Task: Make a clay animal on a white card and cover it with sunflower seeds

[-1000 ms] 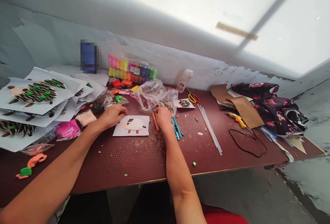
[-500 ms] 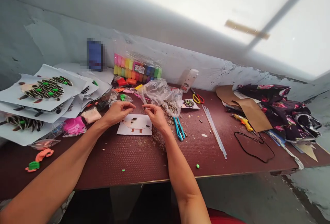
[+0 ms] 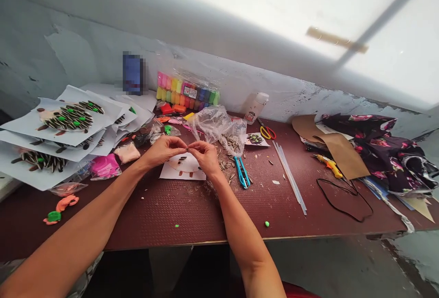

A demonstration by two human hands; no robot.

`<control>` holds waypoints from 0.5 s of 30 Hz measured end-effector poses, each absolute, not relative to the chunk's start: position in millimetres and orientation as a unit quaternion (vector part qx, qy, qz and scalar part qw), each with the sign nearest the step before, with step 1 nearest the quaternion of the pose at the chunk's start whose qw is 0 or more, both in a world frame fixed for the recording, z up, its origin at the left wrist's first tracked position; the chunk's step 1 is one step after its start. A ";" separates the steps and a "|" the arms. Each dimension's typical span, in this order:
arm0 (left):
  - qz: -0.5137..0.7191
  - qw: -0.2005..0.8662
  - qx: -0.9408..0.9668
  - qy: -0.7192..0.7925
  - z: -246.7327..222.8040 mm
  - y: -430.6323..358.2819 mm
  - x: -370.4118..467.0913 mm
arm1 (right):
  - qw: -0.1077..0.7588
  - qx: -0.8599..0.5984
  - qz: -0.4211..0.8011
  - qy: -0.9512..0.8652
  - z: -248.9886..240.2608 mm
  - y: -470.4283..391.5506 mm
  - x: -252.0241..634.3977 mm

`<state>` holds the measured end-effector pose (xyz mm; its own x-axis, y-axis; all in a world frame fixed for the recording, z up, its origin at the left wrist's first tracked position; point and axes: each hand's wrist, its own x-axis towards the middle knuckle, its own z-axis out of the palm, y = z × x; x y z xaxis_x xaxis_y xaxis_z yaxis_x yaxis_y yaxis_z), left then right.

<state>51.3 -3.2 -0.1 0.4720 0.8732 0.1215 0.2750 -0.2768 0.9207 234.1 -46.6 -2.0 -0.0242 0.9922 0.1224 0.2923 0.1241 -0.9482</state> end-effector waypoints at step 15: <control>0.288 0.346 0.780 0.435 -7.4 0.5 51.4 | 0.287 -0.596 0.178 -0.728 6.5 -51.6 240.8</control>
